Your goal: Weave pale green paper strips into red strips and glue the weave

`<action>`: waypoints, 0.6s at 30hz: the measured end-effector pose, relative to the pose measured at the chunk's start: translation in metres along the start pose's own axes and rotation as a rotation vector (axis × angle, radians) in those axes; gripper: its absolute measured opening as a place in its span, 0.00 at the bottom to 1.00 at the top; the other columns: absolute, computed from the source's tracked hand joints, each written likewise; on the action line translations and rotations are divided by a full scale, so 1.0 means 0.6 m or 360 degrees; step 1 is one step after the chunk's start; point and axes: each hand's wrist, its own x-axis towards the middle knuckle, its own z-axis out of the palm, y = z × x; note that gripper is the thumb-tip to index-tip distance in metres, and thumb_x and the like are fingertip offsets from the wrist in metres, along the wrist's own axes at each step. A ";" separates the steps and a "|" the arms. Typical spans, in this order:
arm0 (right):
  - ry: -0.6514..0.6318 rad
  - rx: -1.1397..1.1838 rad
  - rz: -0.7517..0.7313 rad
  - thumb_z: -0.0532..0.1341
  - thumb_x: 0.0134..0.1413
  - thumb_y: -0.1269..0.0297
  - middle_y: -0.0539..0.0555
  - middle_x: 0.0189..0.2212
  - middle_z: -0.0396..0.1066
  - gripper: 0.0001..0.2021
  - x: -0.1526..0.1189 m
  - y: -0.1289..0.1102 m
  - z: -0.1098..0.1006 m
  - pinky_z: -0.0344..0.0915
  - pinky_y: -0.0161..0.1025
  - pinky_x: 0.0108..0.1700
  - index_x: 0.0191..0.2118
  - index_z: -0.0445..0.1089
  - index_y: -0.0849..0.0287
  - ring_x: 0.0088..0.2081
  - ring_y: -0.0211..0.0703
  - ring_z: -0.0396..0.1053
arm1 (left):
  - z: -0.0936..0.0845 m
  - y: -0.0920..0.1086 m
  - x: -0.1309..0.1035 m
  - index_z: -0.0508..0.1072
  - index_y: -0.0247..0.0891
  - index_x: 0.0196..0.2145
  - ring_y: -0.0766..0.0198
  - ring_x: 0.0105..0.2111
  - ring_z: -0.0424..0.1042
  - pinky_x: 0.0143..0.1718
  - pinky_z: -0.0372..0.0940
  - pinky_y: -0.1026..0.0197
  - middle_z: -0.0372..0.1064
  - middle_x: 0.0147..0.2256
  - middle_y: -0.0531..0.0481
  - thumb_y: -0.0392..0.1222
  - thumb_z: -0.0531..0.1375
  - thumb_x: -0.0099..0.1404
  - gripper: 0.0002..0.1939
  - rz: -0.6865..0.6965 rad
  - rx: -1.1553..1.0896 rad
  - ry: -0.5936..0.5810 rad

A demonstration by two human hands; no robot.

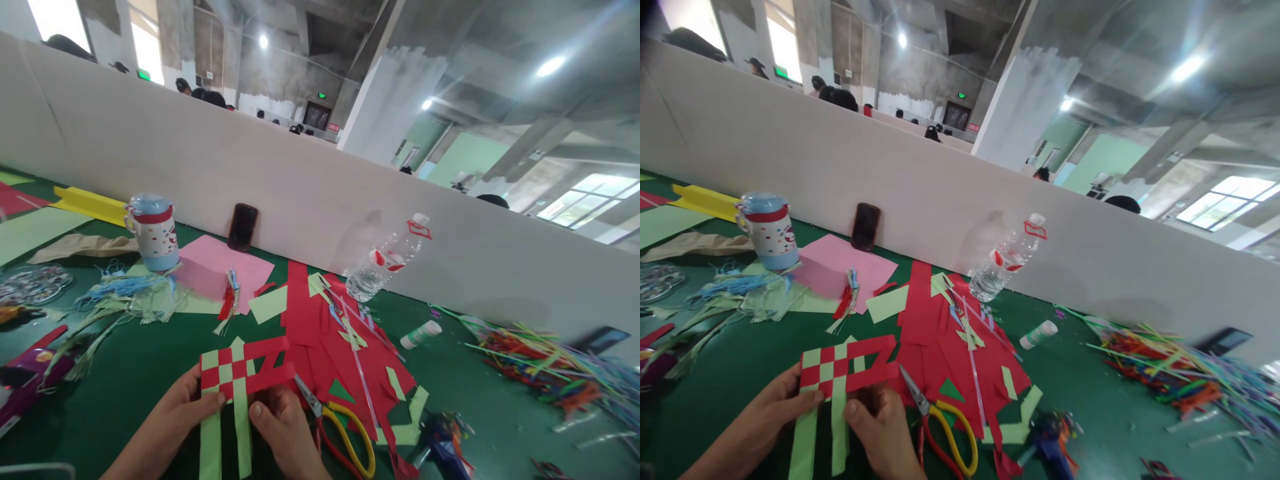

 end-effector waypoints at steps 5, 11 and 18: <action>-0.0003 0.0060 0.0070 0.69 0.52 0.47 0.57 0.38 0.77 0.21 0.000 0.018 0.002 0.67 0.47 0.49 0.44 0.77 0.59 0.42 0.52 0.74 | -0.001 -0.005 0.001 0.74 0.41 0.50 0.47 0.43 0.79 0.43 0.72 0.51 0.81 0.40 0.45 0.45 0.73 0.53 0.27 0.0069 0.0065 -0.0066; 0.0202 -0.0172 0.0193 0.69 0.46 0.40 0.57 0.32 0.77 0.26 -0.002 0.042 -0.007 0.68 0.43 0.41 0.36 0.78 0.63 0.35 0.49 0.73 | 0.001 -0.003 0.003 0.74 0.41 0.50 0.48 0.40 0.80 0.42 0.72 0.51 0.81 0.41 0.45 0.47 0.73 0.51 0.29 0.0076 0.0144 -0.0055; 0.0189 -0.0130 0.0258 0.69 0.45 0.39 0.55 0.31 0.77 0.27 0.000 0.034 -0.007 0.67 0.40 0.39 0.37 0.78 0.62 0.34 0.48 0.73 | 0.008 0.000 0.000 0.76 0.42 0.47 0.50 0.38 0.80 0.40 0.74 0.54 0.82 0.40 0.47 0.52 0.74 0.49 0.28 0.0075 0.0052 0.0143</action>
